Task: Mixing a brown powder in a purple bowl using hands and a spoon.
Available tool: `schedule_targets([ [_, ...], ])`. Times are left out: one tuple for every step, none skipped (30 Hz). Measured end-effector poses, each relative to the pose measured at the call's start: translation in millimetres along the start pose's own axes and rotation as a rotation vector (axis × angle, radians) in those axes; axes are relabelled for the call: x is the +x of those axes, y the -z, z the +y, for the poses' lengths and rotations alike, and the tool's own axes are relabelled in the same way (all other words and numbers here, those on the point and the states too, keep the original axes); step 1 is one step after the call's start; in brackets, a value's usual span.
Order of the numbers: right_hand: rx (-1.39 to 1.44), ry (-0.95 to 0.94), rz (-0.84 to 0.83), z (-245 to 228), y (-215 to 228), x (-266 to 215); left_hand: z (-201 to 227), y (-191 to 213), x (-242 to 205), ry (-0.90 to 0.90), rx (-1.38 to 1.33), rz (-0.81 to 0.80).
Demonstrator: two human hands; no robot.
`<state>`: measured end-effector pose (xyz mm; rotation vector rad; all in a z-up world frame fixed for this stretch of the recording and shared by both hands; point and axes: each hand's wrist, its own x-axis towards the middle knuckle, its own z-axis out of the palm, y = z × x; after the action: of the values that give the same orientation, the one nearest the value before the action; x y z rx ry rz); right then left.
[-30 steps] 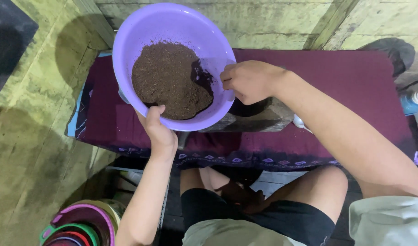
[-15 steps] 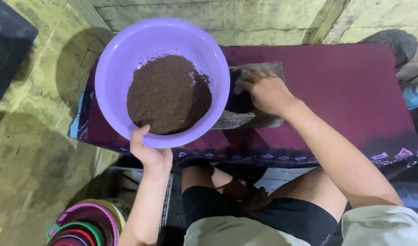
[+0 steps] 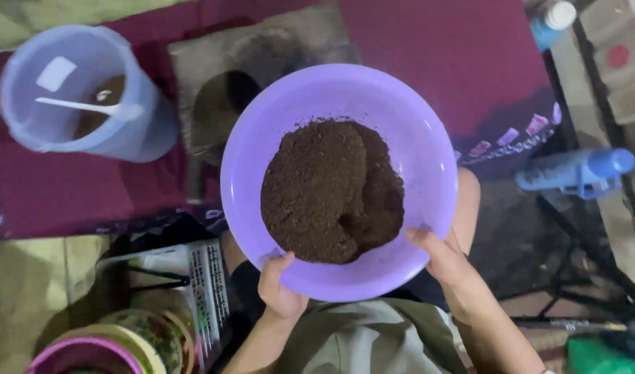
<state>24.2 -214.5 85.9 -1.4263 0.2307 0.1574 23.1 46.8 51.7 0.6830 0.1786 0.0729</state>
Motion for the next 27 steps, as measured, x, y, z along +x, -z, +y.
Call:
schedule_targets([
  [0.004,-0.003,0.041,11,13,-25,-43,46,-15,0.037,0.001,-0.019],
  [0.085,-0.092,0.202,22,25,-51,-75,98,-36,-0.309,0.453,-0.143],
  [0.165,-0.187,0.362,32,35,-80,-93,157,-68,-0.666,0.892,-0.264],
  [0.169,-0.195,0.401,90,62,-76,-99,147,-57,-0.635,0.882,-0.29],
  [-0.207,0.238,0.402,148,90,-84,-104,136,-46,-0.673,0.948,-0.351],
  [-0.595,0.661,0.383,205,118,-105,-110,125,-37,-0.711,1.012,-0.413],
  [-0.6,0.65,0.414,185,108,-114,-122,139,-41,-0.695,1.004,-0.442],
  [-0.255,0.228,0.53,164,98,-121,-133,153,-44,-0.408,0.878,-0.455],
  [0.105,-0.183,0.614,141,90,-124,-145,164,-45,-0.128,0.751,-0.453],
  [0.113,-0.183,0.636,144,94,-135,-139,161,-48,-0.115,0.749,-0.473],
  [0.215,-0.162,0.727,148,92,-153,-129,160,-56,-0.282,0.862,-0.572],
  [0.317,-0.138,0.818,151,89,-173,-118,160,-64,-0.455,0.965,-0.672],
  [0.32,-0.129,0.84,128,73,-152,-122,131,-51,-0.449,0.951,-0.693],
  [0.291,-0.037,0.927,105,57,-131,-125,102,-39,-0.208,0.824,-0.563],
  [0.261,0.046,1.002,84,39,-110,-124,76,-31,0.028,0.702,-0.42],
  [0.263,0.047,1.013,90,43,-110,-121,55,-28,0.035,0.701,-0.429],
  [0.354,0.028,1.02,97,48,-107,-118,36,-24,0.373,0.509,-0.197],
  [0.445,0.008,1.026,103,53,-102,-116,16,-18,0.698,0.302,0.041],
  [0.442,0.007,1.025,79,54,-108,-115,18,-23,0.698,0.299,0.044],
  [0.443,0.058,1.021,55,54,-114,-114,20,-26,0.671,0.414,0.008],
  [0.442,0.082,1.024,34,48,-130,-107,28,-41,0.659,0.537,-0.011],
  [0.437,0.054,1.03,37,45,-149,-103,44,-57,0.678,0.543,0.009],
  [0.377,0.06,1.055,37,49,-156,-109,54,-60,0.667,0.505,-0.001],
  [0.317,0.066,1.081,37,52,-165,-114,63,-62,0.656,0.466,-0.011],
  [0.315,0.061,1.083,63,63,-156,-128,54,-50,0.661,0.466,-0.009],
  [0.358,0.016,1.025,89,72,-147,-142,46,-39,0.729,0.387,0.035],
  [0.404,-0.029,0.961,117,82,-136,-155,38,-26,0.79,0.309,0.08],
])
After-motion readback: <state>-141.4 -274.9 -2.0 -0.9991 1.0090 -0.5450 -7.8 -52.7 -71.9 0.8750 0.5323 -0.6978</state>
